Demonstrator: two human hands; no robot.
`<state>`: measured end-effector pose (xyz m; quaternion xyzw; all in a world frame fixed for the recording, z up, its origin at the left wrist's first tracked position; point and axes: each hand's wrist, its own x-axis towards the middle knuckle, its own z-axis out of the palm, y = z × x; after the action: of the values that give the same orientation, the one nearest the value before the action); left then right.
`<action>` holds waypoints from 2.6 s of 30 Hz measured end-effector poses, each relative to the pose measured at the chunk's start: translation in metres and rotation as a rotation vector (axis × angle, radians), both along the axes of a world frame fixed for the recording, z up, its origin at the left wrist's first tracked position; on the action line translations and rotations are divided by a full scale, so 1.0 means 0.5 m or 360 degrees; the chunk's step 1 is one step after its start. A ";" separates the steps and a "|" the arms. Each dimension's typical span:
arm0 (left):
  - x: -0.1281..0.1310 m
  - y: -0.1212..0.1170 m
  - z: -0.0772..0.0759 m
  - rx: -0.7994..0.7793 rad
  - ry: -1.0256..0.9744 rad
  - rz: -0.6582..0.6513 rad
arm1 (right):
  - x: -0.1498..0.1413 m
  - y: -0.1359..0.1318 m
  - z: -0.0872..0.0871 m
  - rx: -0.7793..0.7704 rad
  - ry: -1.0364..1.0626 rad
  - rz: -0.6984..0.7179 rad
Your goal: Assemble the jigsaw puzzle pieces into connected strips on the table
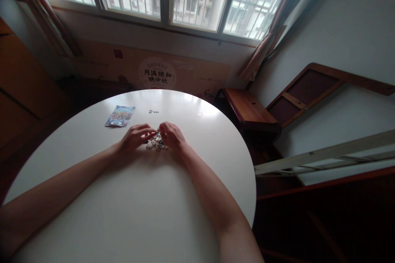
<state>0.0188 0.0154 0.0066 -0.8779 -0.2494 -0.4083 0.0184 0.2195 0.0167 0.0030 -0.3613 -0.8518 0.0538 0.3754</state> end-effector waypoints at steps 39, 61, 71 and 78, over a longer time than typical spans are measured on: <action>-0.003 0.008 -0.013 -0.0023 0.0142 0.0010 | 0.000 0.000 -0.003 -0.0045 -0.0037 0.0030; 0.000 0.002 -0.007 -0.0056 0.0085 -0.0043 | -0.004 -0.003 0.007 -0.0010 -0.0089 -0.0007; -0.002 0.025 -0.012 -0.0420 -0.0609 0.0286 | 0.000 0.001 -0.001 0.0065 -0.0129 -0.0074; 0.000 0.023 -0.008 -0.0578 -0.0621 0.0189 | -0.001 0.000 0.000 0.0069 -0.0174 -0.0079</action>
<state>0.0188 0.0267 0.0025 -0.7554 -0.3684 -0.5166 -0.1638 0.2192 0.0165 0.0031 -0.3764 -0.8629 0.0062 0.3372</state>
